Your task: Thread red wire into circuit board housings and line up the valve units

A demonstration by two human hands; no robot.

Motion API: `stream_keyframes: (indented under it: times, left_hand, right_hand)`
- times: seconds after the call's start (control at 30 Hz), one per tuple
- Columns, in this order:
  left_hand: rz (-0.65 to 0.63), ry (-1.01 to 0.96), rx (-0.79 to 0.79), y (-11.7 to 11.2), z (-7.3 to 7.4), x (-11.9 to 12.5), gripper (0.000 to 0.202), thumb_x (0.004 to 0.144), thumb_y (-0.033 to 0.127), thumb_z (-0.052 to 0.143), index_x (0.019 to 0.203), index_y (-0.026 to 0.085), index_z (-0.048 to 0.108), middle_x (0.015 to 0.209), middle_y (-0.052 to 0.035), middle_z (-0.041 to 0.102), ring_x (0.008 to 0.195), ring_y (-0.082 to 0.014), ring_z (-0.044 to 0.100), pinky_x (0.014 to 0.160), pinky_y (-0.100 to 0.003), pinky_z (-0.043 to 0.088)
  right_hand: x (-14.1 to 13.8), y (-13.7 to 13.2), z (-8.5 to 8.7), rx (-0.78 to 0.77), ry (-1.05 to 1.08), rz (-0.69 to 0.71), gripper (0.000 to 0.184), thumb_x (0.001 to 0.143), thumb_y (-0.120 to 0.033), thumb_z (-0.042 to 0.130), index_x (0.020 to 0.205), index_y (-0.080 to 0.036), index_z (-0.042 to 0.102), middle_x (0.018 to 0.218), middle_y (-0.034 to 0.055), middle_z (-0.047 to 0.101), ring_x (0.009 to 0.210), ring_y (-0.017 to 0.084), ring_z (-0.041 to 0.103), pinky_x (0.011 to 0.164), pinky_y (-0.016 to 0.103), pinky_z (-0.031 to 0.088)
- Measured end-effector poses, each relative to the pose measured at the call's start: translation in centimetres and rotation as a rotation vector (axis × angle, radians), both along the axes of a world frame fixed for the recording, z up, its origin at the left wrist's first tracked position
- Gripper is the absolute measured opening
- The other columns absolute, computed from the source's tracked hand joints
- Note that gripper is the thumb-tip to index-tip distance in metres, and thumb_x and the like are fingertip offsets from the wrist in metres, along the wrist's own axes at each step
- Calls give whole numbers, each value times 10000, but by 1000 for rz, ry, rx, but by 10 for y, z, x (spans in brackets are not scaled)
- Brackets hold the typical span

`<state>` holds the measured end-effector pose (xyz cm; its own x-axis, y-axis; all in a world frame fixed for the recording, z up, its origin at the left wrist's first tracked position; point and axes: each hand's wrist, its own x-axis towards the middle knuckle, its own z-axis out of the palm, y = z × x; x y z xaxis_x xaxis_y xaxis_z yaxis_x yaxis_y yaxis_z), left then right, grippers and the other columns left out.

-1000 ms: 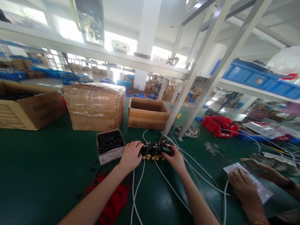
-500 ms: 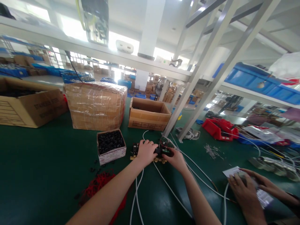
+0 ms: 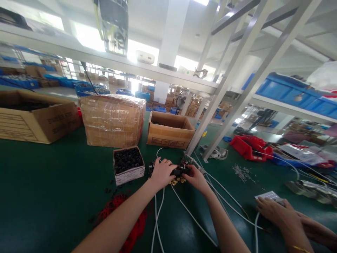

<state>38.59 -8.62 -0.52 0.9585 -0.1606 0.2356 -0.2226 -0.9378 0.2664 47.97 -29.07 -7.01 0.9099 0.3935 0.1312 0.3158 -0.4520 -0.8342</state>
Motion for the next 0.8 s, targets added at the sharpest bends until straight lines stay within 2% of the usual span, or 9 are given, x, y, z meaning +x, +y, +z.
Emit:
stream_keyframes:
  times: [0.1, 0.27, 0.37, 0.43, 0.5, 0.57, 0.67, 0.73, 0.8]
  left_hand:
    - [17, -21, -16, 2, 0, -3, 290, 899, 339, 716, 1159, 212, 693, 1237, -74, 656, 1234, -303, 539, 1115, -578, 326]
    - [58, -26, -37, 0, -2, -3, 210, 907, 319, 708, 1077, 197, 719, 1079, -62, 702, 1173, -306, 576, 1096, -614, 336]
    - [60, -69, -70, 0, -2, -6, 265, 879, 292, 736, 1135, 226, 712, 1192, -86, 689, 1230, -326, 556, 1115, -647, 307]
    - [43, -115, -105, 5, 0, -15, 355, 853, 301, 765, 1198, 263, 690, 1304, -93, 653, 1285, -325, 530, 1147, -633, 295]
    - [38, -169, -146, 12, 4, -34, 389, 862, 301, 755, 1240, 273, 667, 1360, -84, 625, 1309, -297, 519, 1171, -568, 321]
    - [54, -222, -190, 23, 7, -62, 340, 912, 271, 686, 1251, 258, 655, 1344, -73, 633, 1281, -261, 543, 1154, -490, 385]
    - [111, -276, -249, 45, 4, -116, 281, 971, 252, 560, 1237, 247, 653, 1280, -86, 658, 1221, -258, 585, 1076, -468, 482]
    - [198, -320, -332, 62, -4, -153, 283, 988, 297, 510, 1228, 253, 653, 1246, -88, 671, 1184, -267, 613, 1029, -474, 529]
    - [332, -363, -416, 81, -19, -188, 269, 976, 378, 521, 1166, 268, 676, 1185, -76, 693, 1121, -271, 647, 981, -466, 569]
  right_hand:
    - [-6, 1, 1, -2, -14, -34, 445, 706, -429, 699, 1049, -177, 571, 774, 5, 667, 674, 193, 633, 633, 298, 501]
    - [-9, 6, 5, -50, -36, -87, 281, 734, -345, 697, 939, -188, 586, 710, -18, 642, 639, 172, 614, 634, 288, 492]
    - [-7, 0, 11, -80, -57, -100, 307, 744, -331, 726, 984, -171, 621, 703, -22, 647, 639, 166, 625, 633, 283, 504]
    - [-6, -11, 17, -101, -87, -139, 329, 756, -346, 715, 1021, -169, 635, 713, -8, 664, 651, 179, 641, 630, 290, 510]
    - [-8, -24, 22, -126, -131, -208, 317, 787, -371, 665, 1030, -169, 641, 754, 24, 690, 681, 202, 659, 629, 304, 512]
    - [-13, -35, 25, -158, -180, -268, 300, 815, -395, 614, 1012, -172, 648, 792, 51, 705, 691, 219, 666, 619, 314, 508]
    - [-23, -42, 25, -242, -258, -288, 299, 834, -395, 586, 1020, -175, 662, 852, 69, 708, 678, 226, 656, 613, 327, 512]
    - [-28, -38, 24, -331, -331, -279, 344, 844, -350, 584, 1126, -167, 658, 997, 107, 697, 824, 261, 668, 723, 362, 537]
    - [-27, -28, 24, -440, -414, -265, 469, 847, -280, 595, 1299, -155, 603, 1221, 158, 630, 1079, 324, 611, 906, 425, 509]
